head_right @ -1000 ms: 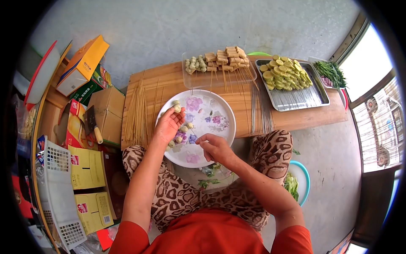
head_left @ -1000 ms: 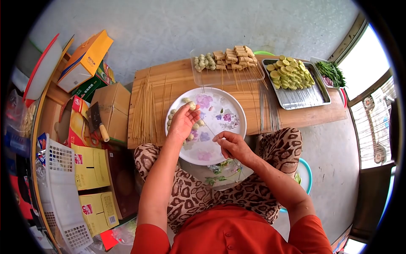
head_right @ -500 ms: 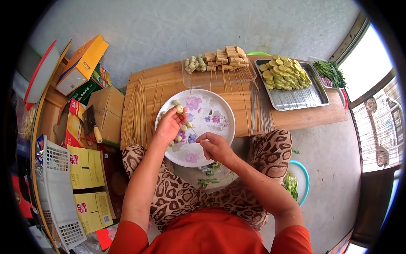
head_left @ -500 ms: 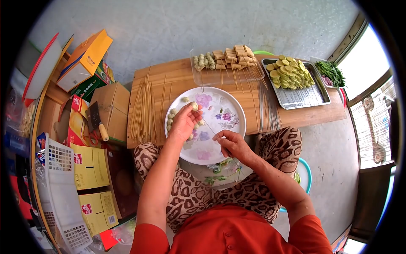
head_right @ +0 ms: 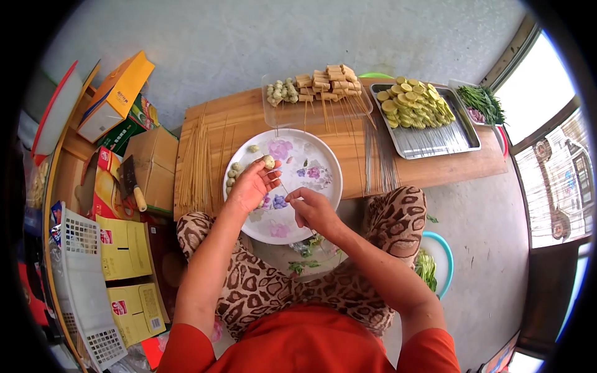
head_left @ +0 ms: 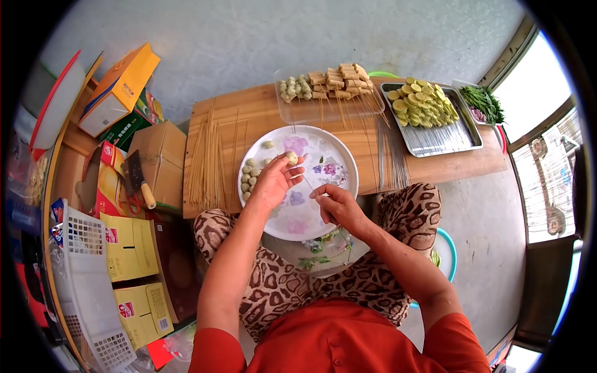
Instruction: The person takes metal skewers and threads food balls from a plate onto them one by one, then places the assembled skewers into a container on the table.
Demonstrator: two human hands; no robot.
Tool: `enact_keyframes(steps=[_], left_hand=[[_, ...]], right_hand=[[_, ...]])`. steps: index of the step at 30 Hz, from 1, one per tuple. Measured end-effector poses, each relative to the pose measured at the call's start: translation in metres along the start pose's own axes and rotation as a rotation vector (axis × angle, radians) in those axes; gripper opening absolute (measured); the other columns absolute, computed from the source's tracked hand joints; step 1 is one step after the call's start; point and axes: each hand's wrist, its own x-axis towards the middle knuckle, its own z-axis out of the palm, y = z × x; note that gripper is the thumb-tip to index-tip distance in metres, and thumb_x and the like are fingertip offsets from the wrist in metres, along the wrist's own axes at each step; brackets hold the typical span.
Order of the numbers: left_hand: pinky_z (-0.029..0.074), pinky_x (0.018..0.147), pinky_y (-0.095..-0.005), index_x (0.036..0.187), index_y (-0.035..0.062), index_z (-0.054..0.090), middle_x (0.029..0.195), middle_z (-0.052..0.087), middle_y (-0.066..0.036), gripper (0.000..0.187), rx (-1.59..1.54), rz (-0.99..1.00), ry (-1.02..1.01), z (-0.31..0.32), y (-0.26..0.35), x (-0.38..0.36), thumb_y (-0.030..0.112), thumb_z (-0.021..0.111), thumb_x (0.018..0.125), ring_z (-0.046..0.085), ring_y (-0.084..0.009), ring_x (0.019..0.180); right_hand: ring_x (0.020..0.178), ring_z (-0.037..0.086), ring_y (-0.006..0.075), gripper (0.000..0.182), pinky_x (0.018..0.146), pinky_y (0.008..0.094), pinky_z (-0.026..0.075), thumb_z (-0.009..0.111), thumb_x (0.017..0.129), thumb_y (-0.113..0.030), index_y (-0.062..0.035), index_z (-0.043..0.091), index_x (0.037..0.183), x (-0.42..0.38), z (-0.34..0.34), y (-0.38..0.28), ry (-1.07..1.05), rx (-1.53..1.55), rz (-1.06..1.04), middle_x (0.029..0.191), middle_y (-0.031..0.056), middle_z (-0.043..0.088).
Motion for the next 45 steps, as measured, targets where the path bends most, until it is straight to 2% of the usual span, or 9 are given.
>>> enact_keyframes(steps=[10,12,14,16,20,27,32,36,45], left_hand=[[0.050,0.073,-0.0316,0.113,0.0054,0.052,0.096,0.060,-0.006,0.027,0.343,-0.092,-0.065,0.010,0.002,-0.003,0.020,0.055,0.091,0.061,-0.0193,0.090],[0.048,0.070,-0.0280,0.105,0.0070,0.058,0.096,0.060,-0.004,0.028,0.960,0.024,0.142,-0.004,0.001,0.007,0.027,0.061,0.086,0.061,-0.0139,0.089],[0.048,0.068,-0.0320,0.098,0.0059,0.059,0.092,0.060,-0.007,0.022,1.113,0.091,0.195,-0.012,-0.006,0.009,0.022,0.063,0.083,0.062,-0.0179,0.087],[0.049,0.071,-0.0362,0.097,0.0039,0.059,0.092,0.060,-0.013,0.019,1.832,0.341,0.158,-0.018,-0.015,0.003,0.015,0.062,0.081,0.061,-0.0295,0.086],[0.048,0.076,-0.0435,0.098,0.0054,0.055,0.100,0.055,-0.014,0.025,2.113,0.285,0.160,-0.025,-0.030,0.000,0.015,0.065,0.077,0.059,-0.0338,0.089],[0.050,0.069,-0.0374,0.102,0.0023,0.053,0.093,0.059,-0.016,0.029,2.000,0.176,0.136,-0.020,-0.028,0.009,0.004,0.063,0.075,0.062,-0.0285,0.081],[0.052,0.067,-0.0274,0.100,0.0005,0.053,0.088,0.058,-0.009,0.019,0.646,0.181,0.161,-0.020,-0.011,0.018,0.007,0.058,0.083,0.061,-0.0170,0.074],[0.052,0.072,-0.0308,0.105,0.0041,0.051,0.093,0.058,-0.008,0.019,0.163,0.146,0.170,-0.019,0.009,0.012,0.009,0.056,0.088,0.060,-0.0187,0.080],[0.051,0.076,-0.0349,0.101,0.0065,0.052,0.090,0.057,-0.006,0.017,0.026,0.141,0.218,-0.029,0.011,0.015,0.016,0.059,0.089,0.060,-0.0228,0.086]], right_hand=[[0.044,0.039,0.0041,0.017,0.041,0.0200,0.028,0.045,0.097,-0.017,-0.0047,0.055,0.102,0.008,-0.007,-0.002,0.123,0.047,-0.006,0.055,-0.0010,0.048],[0.044,0.039,0.0039,0.017,0.041,0.0200,0.028,0.045,0.097,-0.017,-0.0046,0.056,0.101,0.007,-0.008,-0.003,0.123,0.063,0.003,0.055,-0.0011,0.048],[0.043,0.038,0.0040,0.017,0.040,0.0203,0.029,0.045,0.097,-0.017,-0.0043,0.056,0.101,0.006,-0.008,-0.002,0.130,0.089,0.011,0.054,-0.0008,0.048],[0.043,0.037,0.0041,0.017,0.040,0.0204,0.029,0.046,0.097,-0.016,-0.0042,0.056,0.101,0.006,-0.007,-0.001,0.125,0.096,0.014,0.054,-0.0006,0.049],[0.042,0.037,0.0042,0.016,0.040,0.0208,0.029,0.046,0.096,-0.016,-0.0035,0.056,0.101,0.003,-0.007,0.000,0.110,0.093,0.009,0.054,0.0000,0.049],[0.042,0.037,0.0044,0.017,0.040,0.0209,0.028,0.046,0.096,-0.016,-0.0029,0.056,0.100,-0.001,-0.007,0.001,0.118,0.071,0.006,0.053,0.0004,0.048],[0.043,0.038,0.0043,0.018,0.041,0.0209,0.029,0.046,0.095,-0.017,-0.0028,0.056,0.101,-0.009,-0.007,-0.004,0.079,-0.009,0.019,0.053,-0.0002,0.048],[0.044,0.040,0.0045,0.019,0.042,0.0212,0.031,0.047,0.095,-0.017,-0.0024,0.056,0.100,-0.009,-0.003,0.003,0.047,-0.052,-0.006,0.053,-0.0011,0.047],[0.046,0.042,0.0045,0.018,0.044,0.0218,0.033,0.047,0.095,-0.016,-0.0019,0.057,0.100,-0.009,0.004,0.004,0.002,-0.130,-0.030,0.053,-0.0023,0.047]])
